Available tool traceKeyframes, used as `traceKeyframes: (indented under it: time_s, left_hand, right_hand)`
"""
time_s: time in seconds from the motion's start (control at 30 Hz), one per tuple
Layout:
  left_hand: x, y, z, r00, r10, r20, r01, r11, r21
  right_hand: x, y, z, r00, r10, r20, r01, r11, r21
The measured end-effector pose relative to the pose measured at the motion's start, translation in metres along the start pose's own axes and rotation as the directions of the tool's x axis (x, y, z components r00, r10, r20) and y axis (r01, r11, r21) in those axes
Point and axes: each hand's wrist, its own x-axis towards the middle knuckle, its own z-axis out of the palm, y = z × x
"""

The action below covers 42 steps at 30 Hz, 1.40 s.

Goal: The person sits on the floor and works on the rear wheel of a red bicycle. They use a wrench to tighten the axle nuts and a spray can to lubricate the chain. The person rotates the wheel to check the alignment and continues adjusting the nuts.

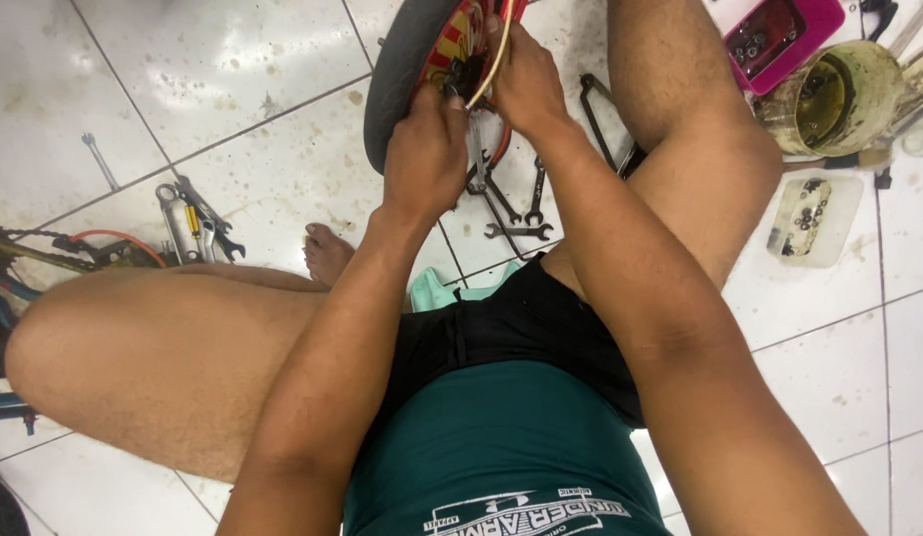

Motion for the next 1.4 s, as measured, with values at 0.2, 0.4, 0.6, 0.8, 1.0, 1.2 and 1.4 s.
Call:
traceKeyframes:
  time_s: [0.2,0.4,0.6,0.8,1.0,1.2,1.4]
  left_hand:
    - [-0.019,-0.043,0.013,0.918,0.335,-0.21,-0.329,0.942,0.067]
    - [-0.02,-0.017,-0.01,0.962,0.185,-0.199,-0.16,0.978,0.133]
    - [-0.019,-0.017,-0.01,0.969,0.148,-0.195,-0.123,0.983,0.138]
    - [-0.02,-0.014,-0.01,0.97,0.158,-0.186,-0.13,0.98,0.154]
    - [-0.029,-0.02,-0.007,0.971,0.143,-0.192,-0.127,0.987,0.094]
    - [-0.038,-0.019,0.0,0.979,0.143,-0.148,-0.154,0.986,-0.068]
    - [-0.035,-0.023,0.006,0.917,0.341,-0.209,-0.338,0.94,0.052]
  right_hand:
    - [-0.022,0.024,0.01,0.969,0.232,-0.085,-0.173,0.883,0.436]
    - [-0.074,-0.01,0.009,0.973,0.231,-0.005,-0.154,0.661,0.735]
    - [-0.048,0.012,0.023,0.981,0.08,-0.177,0.101,0.569,0.816]
    - [-0.077,-0.021,0.01,0.872,-0.469,-0.141,0.482,0.872,0.086]
    - [-0.07,-0.025,0.008,0.822,-0.542,-0.175,0.559,0.827,0.059]
    - [-0.074,-0.037,0.002,0.786,-0.574,-0.231,0.586,0.81,-0.016]
    - [-0.082,-0.038,-0.012,0.747,-0.537,-0.393,0.583,0.812,-0.001]
